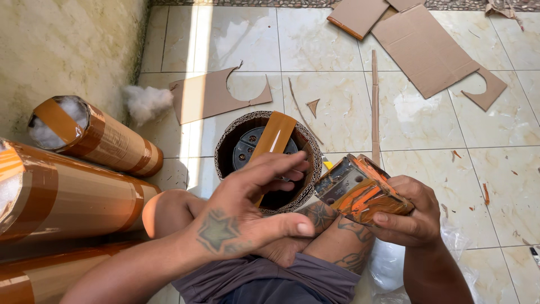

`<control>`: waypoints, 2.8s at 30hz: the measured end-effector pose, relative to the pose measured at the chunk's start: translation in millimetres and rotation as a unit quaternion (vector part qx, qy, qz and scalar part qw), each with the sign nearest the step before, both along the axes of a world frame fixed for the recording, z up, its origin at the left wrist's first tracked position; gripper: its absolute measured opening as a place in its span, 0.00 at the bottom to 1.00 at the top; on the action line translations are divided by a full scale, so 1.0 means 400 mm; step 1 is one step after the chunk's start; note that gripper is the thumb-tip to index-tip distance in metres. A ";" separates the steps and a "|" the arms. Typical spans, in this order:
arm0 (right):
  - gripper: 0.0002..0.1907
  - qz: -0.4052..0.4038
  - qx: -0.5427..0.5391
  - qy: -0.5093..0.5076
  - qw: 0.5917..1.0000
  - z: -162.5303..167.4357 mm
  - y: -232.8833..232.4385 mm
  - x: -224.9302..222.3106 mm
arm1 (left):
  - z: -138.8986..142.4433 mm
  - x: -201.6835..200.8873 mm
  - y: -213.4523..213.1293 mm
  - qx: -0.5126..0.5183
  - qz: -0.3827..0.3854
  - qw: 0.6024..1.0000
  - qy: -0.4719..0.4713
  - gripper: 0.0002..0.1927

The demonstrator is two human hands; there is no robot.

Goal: The person assembles cardboard cylinders by applying packing tape to the ends and cutting cardboard pieces to fit the openings. They use a utility knife to trim excess tape and cut circular shapes from flat cardboard sheets, then insert the pieces into the cylinder ends.

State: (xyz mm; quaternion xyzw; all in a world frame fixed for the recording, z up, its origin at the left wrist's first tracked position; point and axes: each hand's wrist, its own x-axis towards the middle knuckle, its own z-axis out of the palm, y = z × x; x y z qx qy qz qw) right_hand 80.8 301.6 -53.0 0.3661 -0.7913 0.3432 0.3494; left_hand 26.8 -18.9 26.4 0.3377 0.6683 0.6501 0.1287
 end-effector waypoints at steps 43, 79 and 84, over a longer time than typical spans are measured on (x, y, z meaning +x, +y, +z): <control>0.29 -0.061 0.097 -0.236 0.965 0.085 0.055 0.074 | -0.126 -0.311 -0.200 -0.039 0.235 0.887 -0.394 0.07; 0.30 -0.013 -0.051 -0.145 0.988 -0.200 0.061 0.046 | -0.171 -0.108 -0.097 -0.130 0.178 0.975 0.028 0.59; 0.30 -0.016 -0.042 -0.139 0.989 -0.192 0.056 0.044 | -0.099 -0.072 -0.074 -0.263 0.091 0.861 0.425 0.58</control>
